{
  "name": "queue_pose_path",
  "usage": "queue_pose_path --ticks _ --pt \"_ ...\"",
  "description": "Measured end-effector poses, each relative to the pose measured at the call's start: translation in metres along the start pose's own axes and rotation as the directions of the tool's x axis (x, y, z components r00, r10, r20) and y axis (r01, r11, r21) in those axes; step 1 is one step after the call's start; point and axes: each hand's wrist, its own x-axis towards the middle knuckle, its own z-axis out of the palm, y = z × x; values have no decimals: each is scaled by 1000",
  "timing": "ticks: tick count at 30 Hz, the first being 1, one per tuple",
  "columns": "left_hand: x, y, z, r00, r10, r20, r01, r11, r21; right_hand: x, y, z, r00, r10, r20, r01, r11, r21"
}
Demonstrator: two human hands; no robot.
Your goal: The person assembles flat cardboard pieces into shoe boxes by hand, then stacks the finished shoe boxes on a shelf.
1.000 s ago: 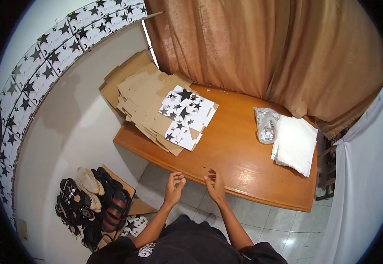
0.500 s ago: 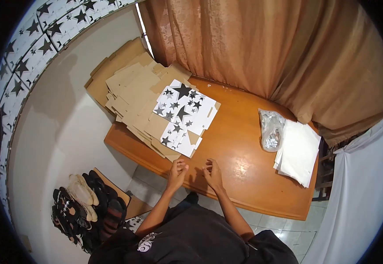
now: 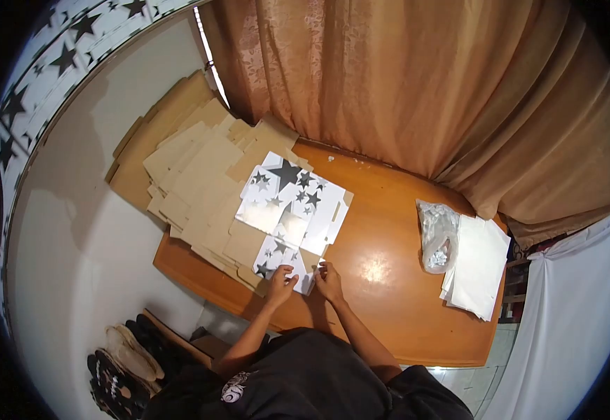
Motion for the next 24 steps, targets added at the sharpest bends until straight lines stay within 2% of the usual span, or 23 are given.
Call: queue_pose_path --ticks 6,8,12,14,15,17,18,20,21,23,24 --pt "35 -16 16 998 -31 63 30 999 14 48 22 11 996 41 -85 -53 989 -137" --pt "42 -16 17 995 -52 84 51 999 18 55 27 18 983 91 -158 -93 996 -7" --pt "48 -18 18 990 -84 116 83 996 9 65 29 17 963 190 -191 -175 980 92" --pt "49 -17 19 991 -78 105 78 997 4 69 39 15 958 286 -6 -274 925 263" --pt "48 -16 19 993 -68 92 68 998 3 69 37 14 956 292 -7 -280 923 262" --pt "46 -10 20 991 -84 104 83 996 14 74 24 11 930 346 120 -366 893 262" --pt "45 -6 20 989 -97 111 94 995 28 74 18 13 931 347 117 -366 892 265" --pt "42 6 19 991 -84 100 83 996 11 72 3 20 957 291 8 -256 829 497" --pt "41 16 16 993 -74 88 75 997 -8 70 -3 20 958 287 4 -250 829 501" --pt "42 42 7 995 -76 71 77 997 -8 67 -16 16 995 76 -66 -32 860 509" --pt "44 58 1 995 -87 53 87 996 -11 64 -30 10 995 64 -70 -19 859 511"
